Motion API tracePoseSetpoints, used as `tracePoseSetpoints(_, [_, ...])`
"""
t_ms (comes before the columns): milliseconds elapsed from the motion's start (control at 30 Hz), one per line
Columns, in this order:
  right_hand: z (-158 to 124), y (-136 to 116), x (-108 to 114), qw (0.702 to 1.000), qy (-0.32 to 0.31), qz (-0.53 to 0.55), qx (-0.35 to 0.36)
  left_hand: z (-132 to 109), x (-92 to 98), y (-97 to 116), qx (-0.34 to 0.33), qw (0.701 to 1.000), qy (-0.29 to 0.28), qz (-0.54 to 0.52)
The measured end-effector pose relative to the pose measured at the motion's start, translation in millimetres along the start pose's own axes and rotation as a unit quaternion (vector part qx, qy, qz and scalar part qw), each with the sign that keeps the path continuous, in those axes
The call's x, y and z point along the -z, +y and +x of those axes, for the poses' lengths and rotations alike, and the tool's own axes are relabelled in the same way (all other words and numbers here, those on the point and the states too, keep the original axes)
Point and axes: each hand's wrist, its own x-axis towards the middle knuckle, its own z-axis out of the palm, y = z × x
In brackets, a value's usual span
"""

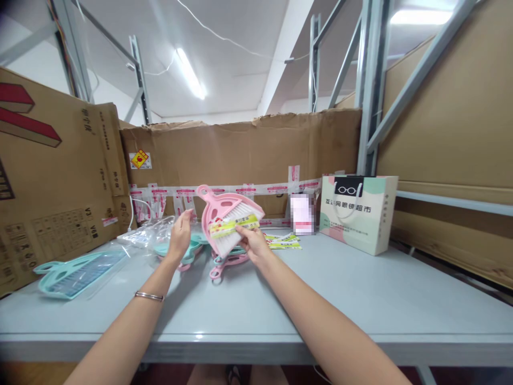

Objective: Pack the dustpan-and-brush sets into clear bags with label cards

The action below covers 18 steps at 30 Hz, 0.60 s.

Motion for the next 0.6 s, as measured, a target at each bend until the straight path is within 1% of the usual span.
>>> tracePoseSetpoints(33, [4,-3,5,1.000,0.017,0.008,0.019,3,6.6,-5,-0.026,0.994,0.006,0.107])
tracePoseSetpoints(67, [8,-6,10,0.999,0.032,0.015,0.035,5,12.8,-11,-0.038,0.977,-0.005,0.210])
tracePoseSetpoints(133, [14,-11,19,0.997,0.050,0.026,0.057,6,22.1,-22,-0.028,0.930,-0.067,0.360])
tracePoseSetpoints(200, [17,-13,24,0.995,0.067,0.044,0.061,5,26.8,-31,-0.009,0.892,-0.135,0.432])
tracePoseSetpoints(233, [17,-14,24,0.993,0.080,0.057,0.059,4,27.6,-33,-0.001,0.882,-0.160,0.444])
tracePoseSetpoints(300, [17,-13,24,0.990,0.104,0.082,0.053,3,27.3,-34,0.001,0.878,-0.184,0.441])
tracePoseSetpoints(367, [18,-11,24,0.988,0.114,0.091,0.053,4,26.4,-29,-0.014,0.886,-0.180,0.427])
tracePoseSetpoints(467, [22,-9,27,0.991,0.101,0.063,0.064,7,28.5,-18,-0.042,0.908,-0.121,0.399])
tracePoseSetpoints(533, [24,-9,30,0.993,0.094,0.037,0.067,11,34.7,-12,-0.057,0.923,-0.084,0.371])
tracePoseSetpoints(600, [26,-9,33,0.993,0.097,0.026,0.063,14,45.5,-12,-0.071,0.927,-0.078,0.359])
